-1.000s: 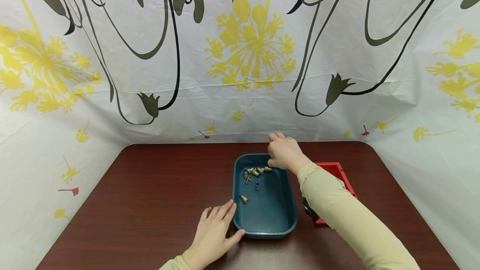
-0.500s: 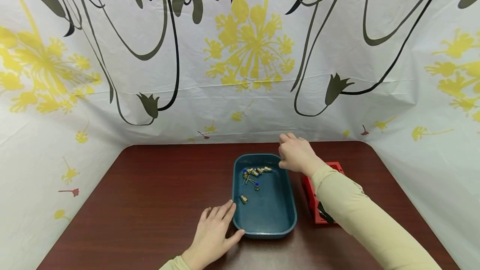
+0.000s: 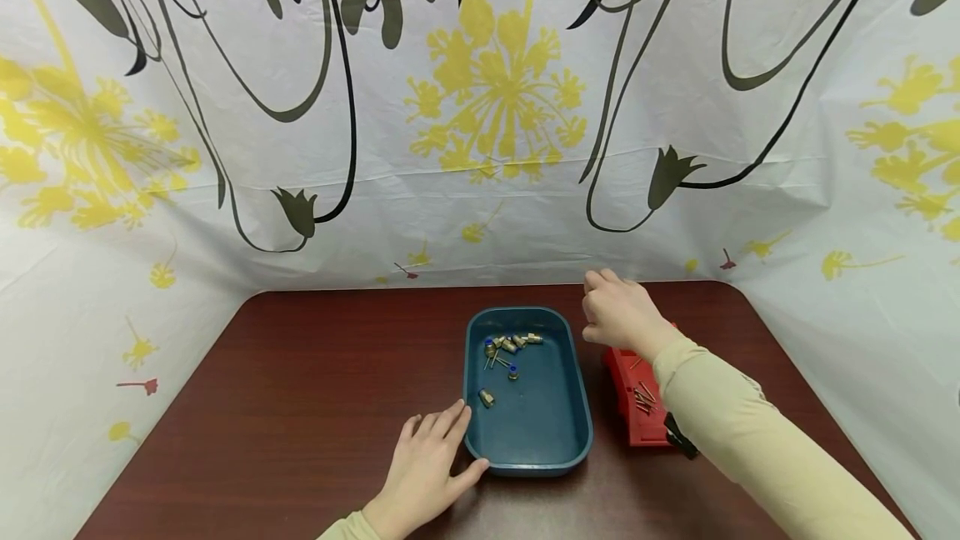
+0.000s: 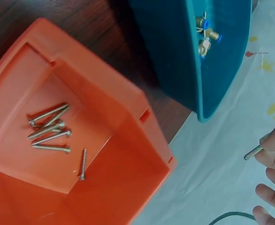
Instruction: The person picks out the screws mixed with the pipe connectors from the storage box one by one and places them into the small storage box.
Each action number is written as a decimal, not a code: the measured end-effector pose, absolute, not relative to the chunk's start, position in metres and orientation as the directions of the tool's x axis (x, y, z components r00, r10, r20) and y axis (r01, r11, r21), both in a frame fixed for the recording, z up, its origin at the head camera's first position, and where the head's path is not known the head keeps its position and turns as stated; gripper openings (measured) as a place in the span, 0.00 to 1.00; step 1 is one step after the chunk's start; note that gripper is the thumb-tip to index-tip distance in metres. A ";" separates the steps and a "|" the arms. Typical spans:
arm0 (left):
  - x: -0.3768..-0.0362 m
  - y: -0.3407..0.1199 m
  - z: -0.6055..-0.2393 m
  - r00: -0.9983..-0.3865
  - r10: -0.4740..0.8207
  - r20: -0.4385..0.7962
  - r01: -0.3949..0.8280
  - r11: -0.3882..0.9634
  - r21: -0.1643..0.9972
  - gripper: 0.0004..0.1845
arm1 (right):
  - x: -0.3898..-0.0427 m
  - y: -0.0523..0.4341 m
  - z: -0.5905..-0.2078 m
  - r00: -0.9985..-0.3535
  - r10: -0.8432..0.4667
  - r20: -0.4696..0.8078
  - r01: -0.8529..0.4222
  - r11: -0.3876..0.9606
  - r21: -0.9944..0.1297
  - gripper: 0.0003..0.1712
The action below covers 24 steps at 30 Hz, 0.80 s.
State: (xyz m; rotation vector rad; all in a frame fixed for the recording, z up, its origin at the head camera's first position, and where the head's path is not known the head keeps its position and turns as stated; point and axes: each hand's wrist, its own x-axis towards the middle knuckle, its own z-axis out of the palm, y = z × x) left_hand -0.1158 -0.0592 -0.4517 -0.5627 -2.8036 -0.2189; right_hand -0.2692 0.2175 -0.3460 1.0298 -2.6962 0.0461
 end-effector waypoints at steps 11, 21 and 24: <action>-0.116 -0.059 -0.452 -0.888 0.354 0.295 0.395 0.914 0.093 0.35 | -0.264 0.241 -0.352 -0.748 -0.623 0.230 -0.628 0.776 0.061 0.14; -0.115 -0.059 -0.453 -0.885 0.353 0.304 0.396 0.914 0.090 0.35 | -0.260 0.261 -0.361 -0.781 -0.595 0.189 -0.597 0.801 0.053 0.13; -0.115 -0.059 -0.453 -0.883 0.354 0.308 0.397 0.913 0.090 0.35 | -0.259 0.265 -0.363 -0.792 -0.584 0.178 -0.586 0.809 0.047 0.14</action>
